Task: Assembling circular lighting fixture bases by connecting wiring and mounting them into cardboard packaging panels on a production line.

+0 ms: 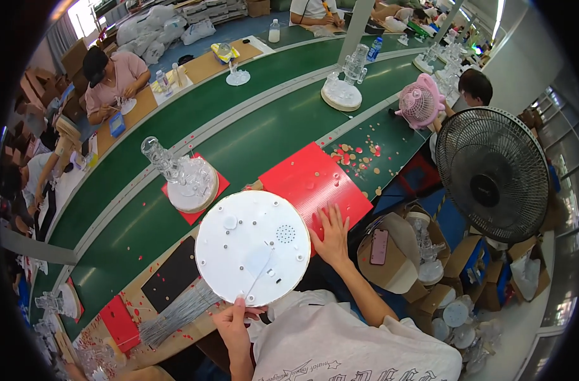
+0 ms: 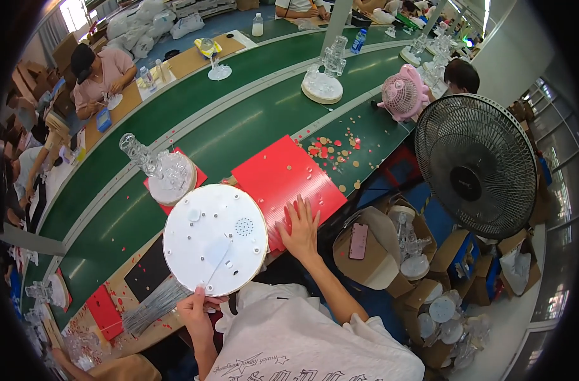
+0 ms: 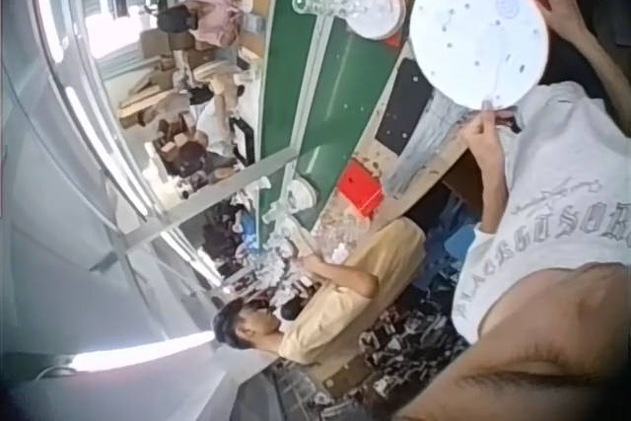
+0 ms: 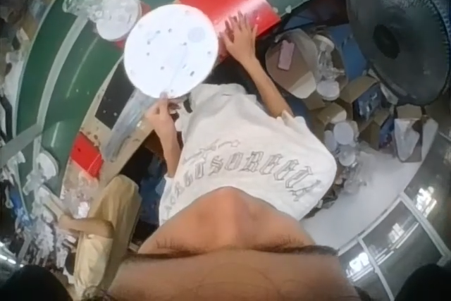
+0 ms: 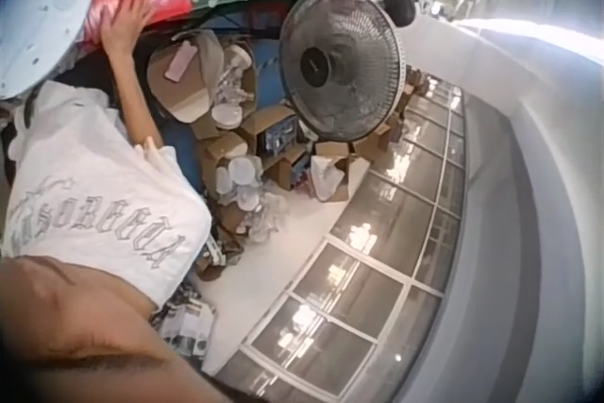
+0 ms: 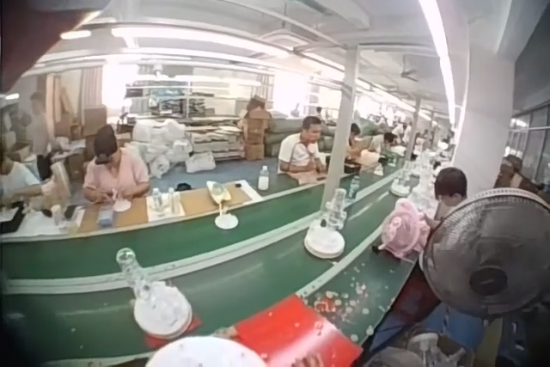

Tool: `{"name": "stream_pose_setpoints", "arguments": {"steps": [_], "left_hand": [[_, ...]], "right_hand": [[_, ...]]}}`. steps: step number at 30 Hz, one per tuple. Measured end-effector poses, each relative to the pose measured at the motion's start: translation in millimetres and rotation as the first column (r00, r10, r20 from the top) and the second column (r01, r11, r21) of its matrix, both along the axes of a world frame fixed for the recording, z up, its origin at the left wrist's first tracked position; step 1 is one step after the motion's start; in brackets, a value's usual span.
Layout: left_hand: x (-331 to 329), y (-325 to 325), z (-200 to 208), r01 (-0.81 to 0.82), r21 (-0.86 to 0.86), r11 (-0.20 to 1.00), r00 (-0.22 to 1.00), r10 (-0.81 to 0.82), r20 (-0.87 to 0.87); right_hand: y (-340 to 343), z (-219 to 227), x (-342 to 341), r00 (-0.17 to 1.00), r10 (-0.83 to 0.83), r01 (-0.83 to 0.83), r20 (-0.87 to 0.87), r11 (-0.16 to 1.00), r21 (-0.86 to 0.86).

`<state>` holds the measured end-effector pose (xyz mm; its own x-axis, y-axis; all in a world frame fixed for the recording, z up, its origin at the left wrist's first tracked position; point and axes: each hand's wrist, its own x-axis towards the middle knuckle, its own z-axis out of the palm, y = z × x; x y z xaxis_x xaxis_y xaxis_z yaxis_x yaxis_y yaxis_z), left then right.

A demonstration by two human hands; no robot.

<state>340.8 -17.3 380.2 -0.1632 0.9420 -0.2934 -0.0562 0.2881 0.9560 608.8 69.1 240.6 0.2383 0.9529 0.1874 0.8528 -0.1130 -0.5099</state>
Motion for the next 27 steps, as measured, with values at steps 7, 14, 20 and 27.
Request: {"name": "stream_pose_setpoints", "arguments": {"steps": [7,14,20,27], "left_hand": [[-0.8,-1.4,-6.0,0.042,0.002,0.999,0.999,-0.042,0.011],[2.8,-6.5,-9.0,-0.016,0.004,1.0,0.999,0.016,-0.035],[14.7,-8.4,-16.9,-0.185,0.057,0.981,0.983,0.184,0.017],[23.5,-52.6,-68.8,-0.699,0.251,0.67,0.65,0.741,-0.168]], "right_hand": [[7.3,66.2,-1.8,0.84,0.161,-0.001,-0.518,0.956,0.294],[-11.1,187.6,-40.9,0.588,0.807,-0.766,0.056,0.533,0.359],[-19.8,157.6,-81.4,0.298,0.932,-0.954,0.205,0.282,0.103],[-24.6,160.2,-96.5,0.333,0.891,-0.942,0.309,0.329,0.066]]}}
